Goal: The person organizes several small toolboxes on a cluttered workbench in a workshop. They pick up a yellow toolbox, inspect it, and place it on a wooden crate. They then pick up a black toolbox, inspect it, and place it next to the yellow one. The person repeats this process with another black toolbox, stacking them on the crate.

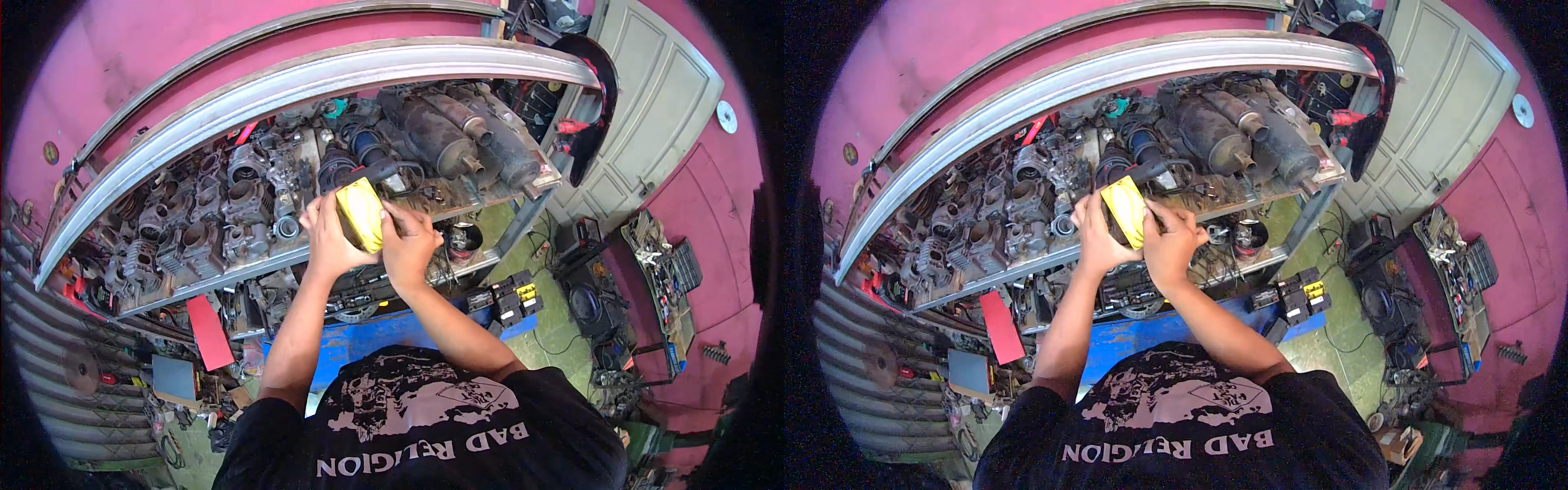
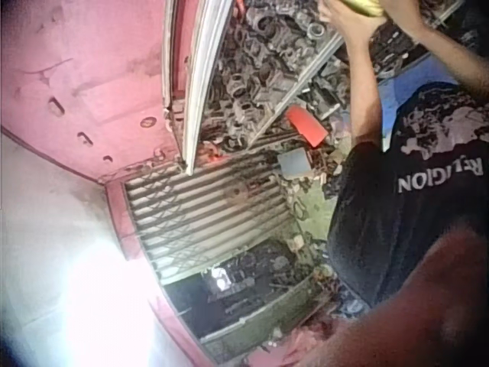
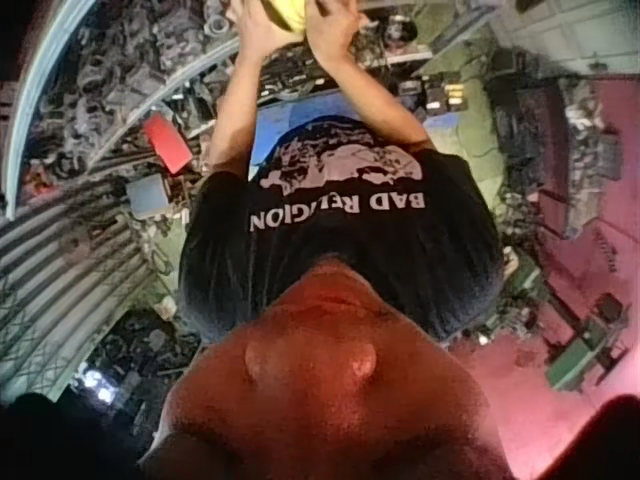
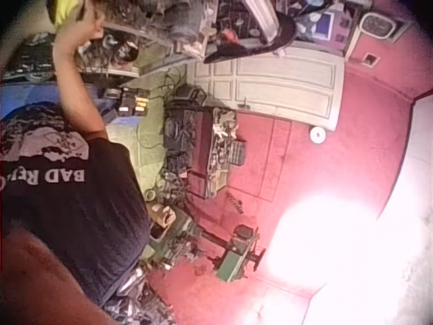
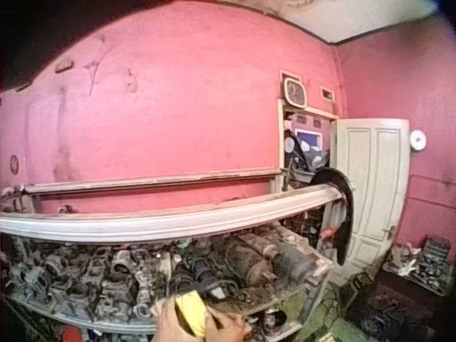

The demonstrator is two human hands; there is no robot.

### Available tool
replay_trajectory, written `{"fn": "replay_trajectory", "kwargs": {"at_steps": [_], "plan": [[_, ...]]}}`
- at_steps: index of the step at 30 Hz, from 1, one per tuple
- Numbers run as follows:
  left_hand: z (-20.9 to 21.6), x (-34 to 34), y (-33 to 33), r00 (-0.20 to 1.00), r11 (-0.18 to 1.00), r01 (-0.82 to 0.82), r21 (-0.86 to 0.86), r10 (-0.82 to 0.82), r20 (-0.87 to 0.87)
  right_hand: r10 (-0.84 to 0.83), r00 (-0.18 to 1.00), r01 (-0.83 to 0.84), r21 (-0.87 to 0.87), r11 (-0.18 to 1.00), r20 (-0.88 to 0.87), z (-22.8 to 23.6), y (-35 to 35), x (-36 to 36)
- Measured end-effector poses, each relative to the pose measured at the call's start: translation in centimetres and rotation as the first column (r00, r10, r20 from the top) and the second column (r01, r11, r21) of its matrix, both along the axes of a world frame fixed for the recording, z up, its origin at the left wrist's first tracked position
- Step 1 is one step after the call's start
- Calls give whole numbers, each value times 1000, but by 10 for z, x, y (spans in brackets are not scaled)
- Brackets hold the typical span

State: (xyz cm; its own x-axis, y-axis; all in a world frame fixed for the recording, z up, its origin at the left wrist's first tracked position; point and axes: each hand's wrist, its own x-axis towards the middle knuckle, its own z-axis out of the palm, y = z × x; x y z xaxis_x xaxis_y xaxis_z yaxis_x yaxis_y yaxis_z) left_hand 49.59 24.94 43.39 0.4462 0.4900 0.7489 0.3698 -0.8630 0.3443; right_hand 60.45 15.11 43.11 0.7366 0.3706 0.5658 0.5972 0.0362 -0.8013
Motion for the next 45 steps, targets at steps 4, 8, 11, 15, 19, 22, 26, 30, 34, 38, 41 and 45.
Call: {"fn": "replay_trajectory", "kwargs": {"at_steps": [4, 8, 11, 15, 19, 22, 26, 30, 34, 38, 41, 45], "plan": [[-19, -3, 1, 997, 1000, 15, -27, -13, 75, 112, 994, -112, 29, 993, 2, 14, -7, 0], [-22, -1, 6, 999, 998, 27, -57, -26, 23, 73, 950, -86, 31, 996, 304, 32, 10, 19], [-20, -1, 8, 999, 997, 39, -65, -38, 9, 148, 798, -76, -146, 986, 584, 45, 22, 32], [-16, -2, 6, 999, 992, 27, -120, -31, -33, 194, 678, 21, -283, 959, 709, 45, 8, 29], [-26, 2, 18, 1000, 992, -1, -129, 1, -4, 282, 712, 59, -455, 889, 643, 50, -37, 5], [-23, 0, 15, 1000, 988, 16, -156, -18, -11, 357, 736, 55, -576, 815, 576, 44, -51, -4], [-22, 2, 17, 1000, 982, 20, -188, -22, -11, 348, 743, 8, -528, 849, 572, 39, -40, -9], [-35, 4, 21, 999, 994, 28, -106, -25, 29, 336, 750, -5, -502, 865, 570, 53, -10, -1], [-42, 4, 28, 1000, 993, -12, -121, 13, 10, 300, 739, 26, -470, 882, 604, 43, -7, -6], [-12, 1, 8, 1000, 984, -21, -175, 17, -26, 219, 724, 147, -457, 877, 654, 37, -41, -17], [-7, -3, 2, 998, 980, -13, -198, 2, -56, 200, 775, 102, -432, 896, 599, 34, -54, -13], [-13, -4, 1, 999, 986, 1, -169, -9, -42, 275, 814, -16, -452, 892, 512, 48, -52, 2]]}}
